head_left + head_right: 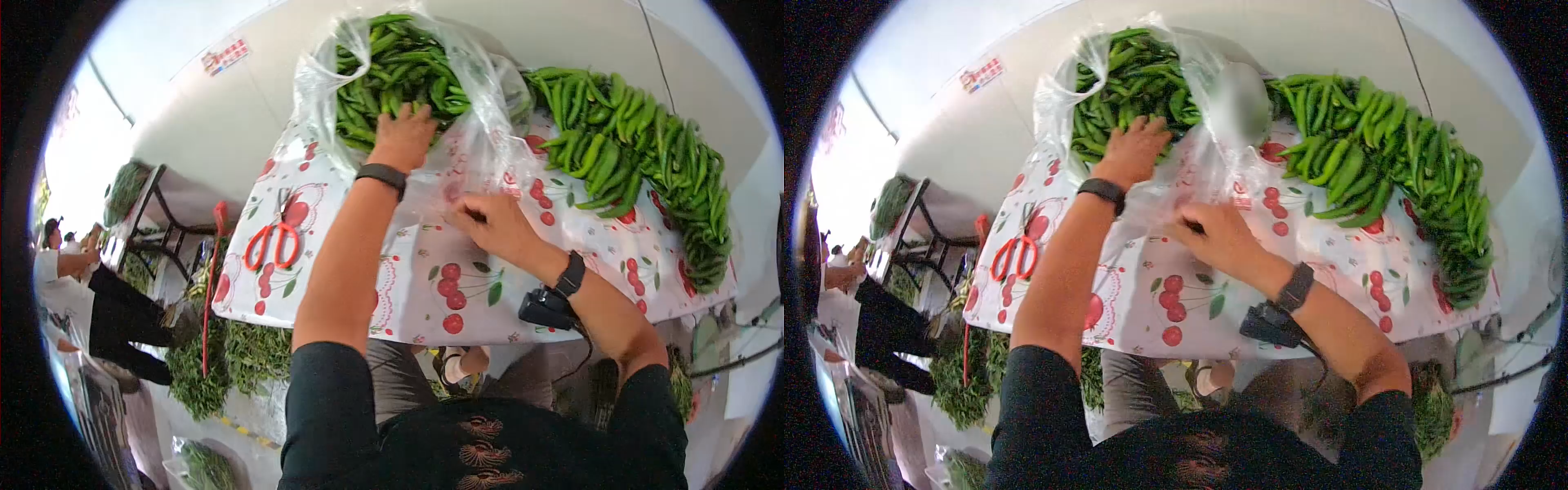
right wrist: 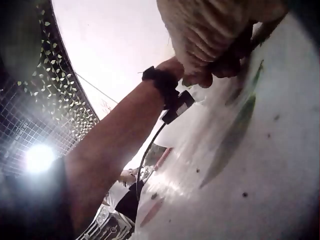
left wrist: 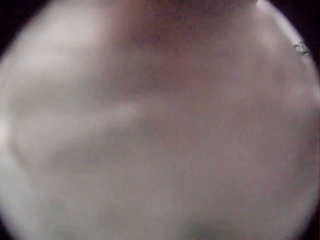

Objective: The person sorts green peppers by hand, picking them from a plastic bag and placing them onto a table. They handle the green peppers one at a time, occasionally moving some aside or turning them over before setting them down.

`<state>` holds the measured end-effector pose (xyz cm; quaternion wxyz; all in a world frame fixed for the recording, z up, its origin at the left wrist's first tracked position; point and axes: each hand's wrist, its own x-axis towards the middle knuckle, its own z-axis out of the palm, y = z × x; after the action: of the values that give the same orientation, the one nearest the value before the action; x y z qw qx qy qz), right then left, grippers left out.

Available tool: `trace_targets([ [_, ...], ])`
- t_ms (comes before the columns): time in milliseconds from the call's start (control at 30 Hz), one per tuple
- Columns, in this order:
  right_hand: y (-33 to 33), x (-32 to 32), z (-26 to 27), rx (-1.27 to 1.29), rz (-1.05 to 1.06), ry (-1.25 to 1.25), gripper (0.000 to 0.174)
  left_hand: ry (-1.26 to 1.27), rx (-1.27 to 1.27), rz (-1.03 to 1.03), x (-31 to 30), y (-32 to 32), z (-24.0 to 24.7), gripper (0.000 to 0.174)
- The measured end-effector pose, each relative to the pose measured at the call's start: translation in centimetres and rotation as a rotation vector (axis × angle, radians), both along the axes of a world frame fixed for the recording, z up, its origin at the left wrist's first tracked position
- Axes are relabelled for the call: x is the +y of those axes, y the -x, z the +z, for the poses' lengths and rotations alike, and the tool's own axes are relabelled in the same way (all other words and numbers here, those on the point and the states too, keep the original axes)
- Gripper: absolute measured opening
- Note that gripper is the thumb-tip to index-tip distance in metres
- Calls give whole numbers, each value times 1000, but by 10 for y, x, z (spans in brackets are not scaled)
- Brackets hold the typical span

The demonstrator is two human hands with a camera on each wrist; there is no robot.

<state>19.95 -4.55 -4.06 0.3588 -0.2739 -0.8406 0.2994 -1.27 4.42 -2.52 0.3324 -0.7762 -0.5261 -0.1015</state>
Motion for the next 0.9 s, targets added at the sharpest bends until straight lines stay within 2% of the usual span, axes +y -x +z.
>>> trace_targets([
  [67,-6,-1,-8,-63,46,-74,18,34,-2,42,4,-5,-10,29],
  [133,-4,-5,-1,-34,-8,6,15,66,1,87,1,-12,-3,32],
  [200,-3,-2,-5,-50,7,-51,16,310,112,160,-9,-23,17,37],
  [233,-2,0,-6,-70,3,-114,18,307,114,180,-11,-27,21,37],
  [300,-2,-4,0,-61,15,-114,19,370,300,234,-11,-33,24,28],
  [333,-2,-4,1,-111,-10,-78,16,322,230,195,-12,-29,20,20],
  [367,-3,-4,2,-163,-35,-41,15,318,230,211,-14,-27,15,20],
  [433,-3,-2,-4,-107,-7,-39,15,217,31,158,-19,-24,5,16],
  [500,-4,0,-8,-51,15,-36,16,153,45,150,-24,-23,-2,14],
  [600,-5,1,-8,-18,39,-26,13,42,-16,16,-35,-18,-8,13],
  [733,-5,1,-5,-58,-13,-9,17,22,-39,133,-42,-21,-10,5],
  [900,-5,-3,1,-113,-24,47,18,-142,-127,287,-37,-20,-12,7],
])
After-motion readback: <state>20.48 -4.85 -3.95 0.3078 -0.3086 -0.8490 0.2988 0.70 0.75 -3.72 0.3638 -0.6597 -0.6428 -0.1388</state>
